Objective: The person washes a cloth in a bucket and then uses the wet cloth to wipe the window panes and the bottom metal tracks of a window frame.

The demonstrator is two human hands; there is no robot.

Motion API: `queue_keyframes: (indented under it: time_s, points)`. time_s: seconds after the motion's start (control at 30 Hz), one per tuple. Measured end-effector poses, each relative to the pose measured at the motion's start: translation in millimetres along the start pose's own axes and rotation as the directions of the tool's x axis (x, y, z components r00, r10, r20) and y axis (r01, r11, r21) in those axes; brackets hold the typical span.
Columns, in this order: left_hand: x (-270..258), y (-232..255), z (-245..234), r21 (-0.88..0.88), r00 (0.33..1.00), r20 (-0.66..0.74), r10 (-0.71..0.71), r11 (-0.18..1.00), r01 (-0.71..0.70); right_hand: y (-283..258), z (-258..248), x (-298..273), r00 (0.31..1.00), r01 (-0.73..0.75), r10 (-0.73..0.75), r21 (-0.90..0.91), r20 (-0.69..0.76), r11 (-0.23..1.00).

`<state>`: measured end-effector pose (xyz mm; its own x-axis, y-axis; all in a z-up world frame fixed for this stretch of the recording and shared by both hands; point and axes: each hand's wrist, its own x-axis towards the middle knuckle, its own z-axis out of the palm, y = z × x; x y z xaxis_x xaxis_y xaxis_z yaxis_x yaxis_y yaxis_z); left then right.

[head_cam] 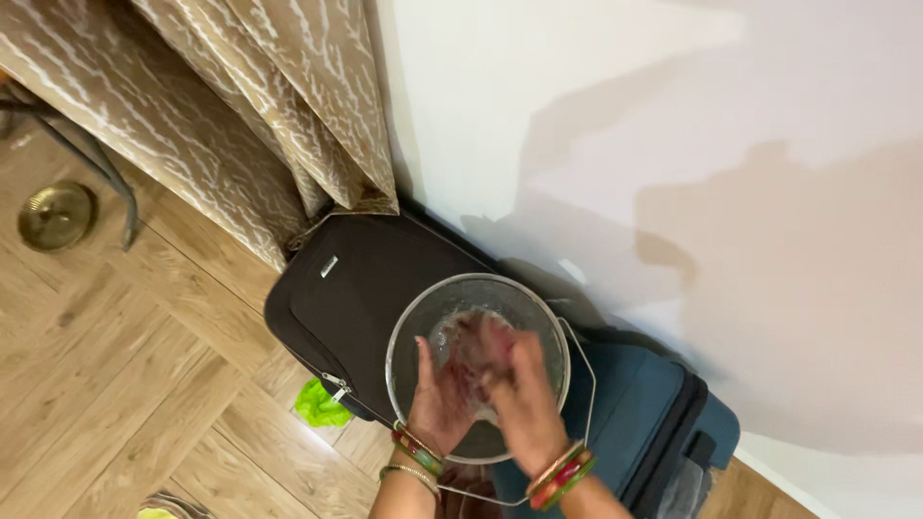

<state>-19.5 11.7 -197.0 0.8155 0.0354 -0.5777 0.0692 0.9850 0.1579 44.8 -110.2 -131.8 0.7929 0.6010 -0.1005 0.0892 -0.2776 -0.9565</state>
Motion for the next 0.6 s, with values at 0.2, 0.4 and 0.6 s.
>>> queue_keyframes:
  time_s: [0.2,0.4,0.6]
  points:
    - [3.9,-8.3,-16.6,0.148,0.978,-0.205,0.033,0.989,-0.002,32.8,11.5,-28.6,0.983,-0.089,0.078,-0.057,-0.168,0.994]
    - [-1.1,-27.7,-1.9,0.177,0.983,-0.17,0.069,0.983,-0.039,70.4,13.6,-6.3,0.766,-0.488,0.625,0.769,0.152,0.412]
    - [-15.1,-23.1,8.5,0.245,0.96,-0.245,-0.133,0.95,0.195,48.5,8.1,-6.7,0.905,-0.4,0.385,0.663,0.179,0.632]
